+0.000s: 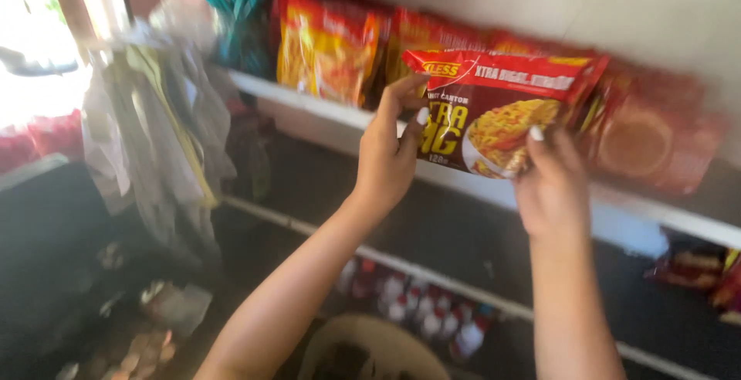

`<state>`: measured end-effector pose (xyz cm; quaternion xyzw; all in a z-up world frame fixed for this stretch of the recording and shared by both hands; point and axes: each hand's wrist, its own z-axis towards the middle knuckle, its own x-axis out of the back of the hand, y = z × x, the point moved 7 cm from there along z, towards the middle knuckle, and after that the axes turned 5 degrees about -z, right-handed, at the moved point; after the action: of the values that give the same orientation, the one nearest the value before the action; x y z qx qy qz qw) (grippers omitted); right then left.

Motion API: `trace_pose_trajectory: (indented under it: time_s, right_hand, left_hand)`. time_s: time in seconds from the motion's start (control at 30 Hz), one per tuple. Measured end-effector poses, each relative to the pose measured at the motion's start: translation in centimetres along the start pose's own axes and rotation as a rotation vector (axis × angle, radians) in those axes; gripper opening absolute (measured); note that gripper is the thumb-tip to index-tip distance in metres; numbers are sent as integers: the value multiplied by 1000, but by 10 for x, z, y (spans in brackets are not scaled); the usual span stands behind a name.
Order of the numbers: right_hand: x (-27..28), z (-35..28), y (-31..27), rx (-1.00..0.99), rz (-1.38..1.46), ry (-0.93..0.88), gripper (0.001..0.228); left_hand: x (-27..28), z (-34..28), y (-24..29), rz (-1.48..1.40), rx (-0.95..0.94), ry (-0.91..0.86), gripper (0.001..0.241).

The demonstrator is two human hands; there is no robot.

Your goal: Stocking and arranging instant noodle packets from a chair onto a grocery shelf.

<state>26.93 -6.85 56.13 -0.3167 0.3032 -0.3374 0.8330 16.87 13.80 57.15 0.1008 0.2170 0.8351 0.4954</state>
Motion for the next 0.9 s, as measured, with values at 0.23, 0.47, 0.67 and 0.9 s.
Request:
trace_pose_trajectory:
  time_s: [0.23,0.47,0.67,0.9]
  right_hand:
    - [-15,-100,6,-75,47,-29,62]
    - [26,-190,89,-331,214,101,60]
    - [94,-299,216,-622,33,386,33]
    - [153,-450,341,-819,-236,373,19]
  left_hand:
    - [5,-81,31,-385,220,31,51]
    - [25,-203,-37,-381,624,140,29]
    - [50,-301,-74,-146,919,140,7]
    - [83,-452,-132,218,1180,26,7]
